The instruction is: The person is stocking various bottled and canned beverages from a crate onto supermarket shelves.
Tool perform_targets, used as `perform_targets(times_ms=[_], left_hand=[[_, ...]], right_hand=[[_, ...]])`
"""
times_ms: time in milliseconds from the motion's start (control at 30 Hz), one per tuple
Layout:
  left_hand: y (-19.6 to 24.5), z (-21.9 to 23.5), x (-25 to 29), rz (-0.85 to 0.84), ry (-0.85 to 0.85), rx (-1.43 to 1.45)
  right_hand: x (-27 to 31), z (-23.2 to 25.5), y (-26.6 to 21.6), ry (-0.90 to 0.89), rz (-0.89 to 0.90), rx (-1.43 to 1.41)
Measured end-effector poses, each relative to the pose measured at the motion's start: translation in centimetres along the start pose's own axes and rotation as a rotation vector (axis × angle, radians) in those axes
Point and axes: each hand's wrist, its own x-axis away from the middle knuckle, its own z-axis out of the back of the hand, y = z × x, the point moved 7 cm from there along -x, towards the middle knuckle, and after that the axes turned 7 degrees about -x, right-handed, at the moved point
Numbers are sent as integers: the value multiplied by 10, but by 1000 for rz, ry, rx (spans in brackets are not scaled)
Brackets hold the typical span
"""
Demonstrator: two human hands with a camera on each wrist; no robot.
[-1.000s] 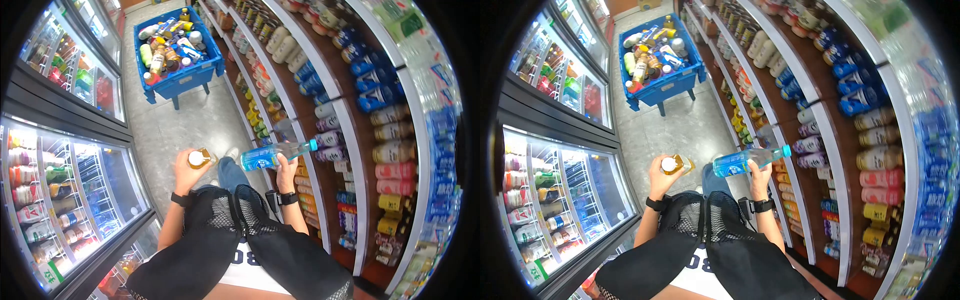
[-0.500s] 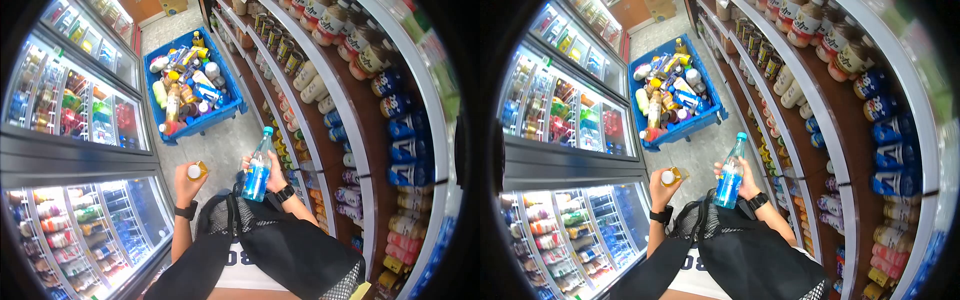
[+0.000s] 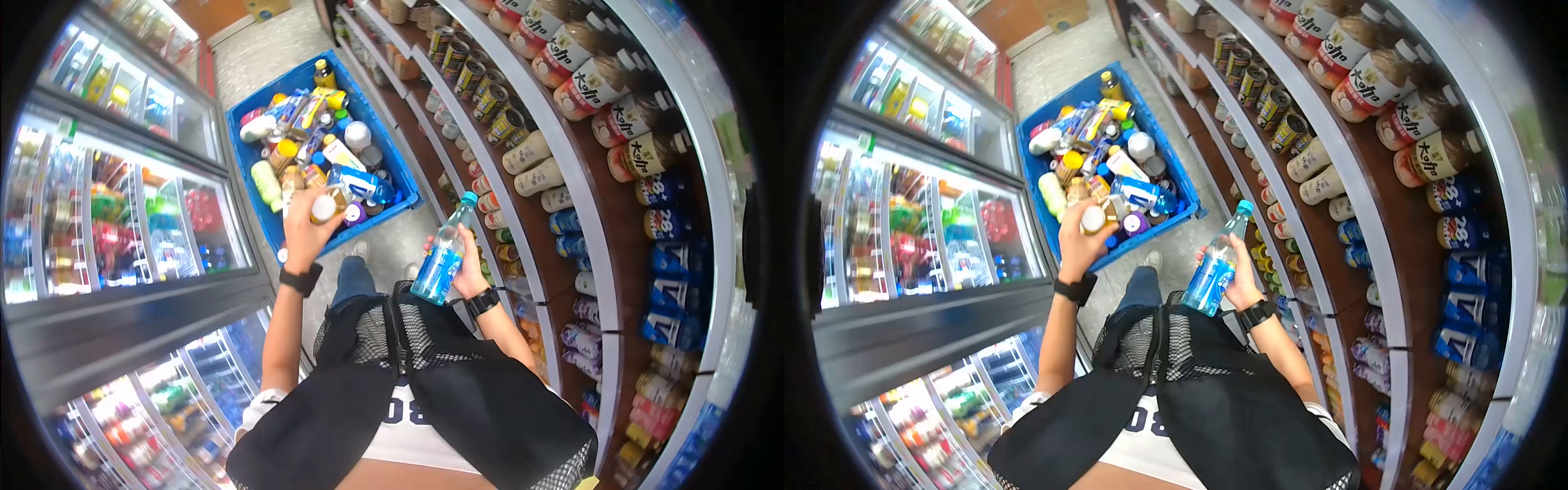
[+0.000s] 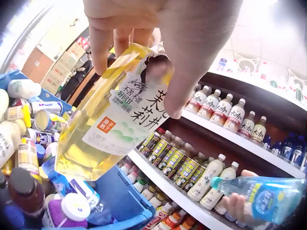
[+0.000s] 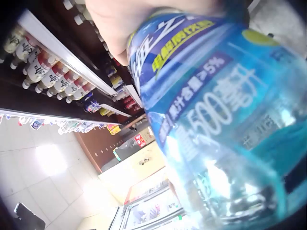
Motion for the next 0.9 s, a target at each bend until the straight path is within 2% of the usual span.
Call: perform_targets(times_ms=[67,200,333,400,467,533,567,600,667,733,800,833,900], left_hand=[[-31,-17,-40,-19,-11,1],[-83,-59,-119,-61,-26,-23],[-130,-117,-164,-155,-20,-14],[-153,-142,-174,-125,-55,-25],[-170,-160,-172,-115,-130,-23],[-185,-181,-159,-38,-419,-37],[-186,-185,-152,-81,-484,-41],[-186,-179,-140,-111,-428,-73],[-190,-171,-130,-138,-448,-49],[-176,-141,-129,-74,-420,30],[-163,-114,-118,73,-489,147],[-153,-101,-110,38,-460,189],[-129,-86,-87,84,-660,286]], right_hand=[[6,-4,2,114,144,31],[16,-1,19,232,283,-5],[32,9,25,362,430,-77],[40,5,32,398,499,-116],[42,7,47,459,511,-152],[39,1,58,485,506,-166],[37,-2,63,494,488,-164],[34,-5,68,507,480,-168],[19,-12,74,537,421,-150],[-1,-26,74,497,355,-82],[-24,-42,72,423,329,-14],[-36,-57,70,396,316,3],[-59,-82,70,323,301,92]])
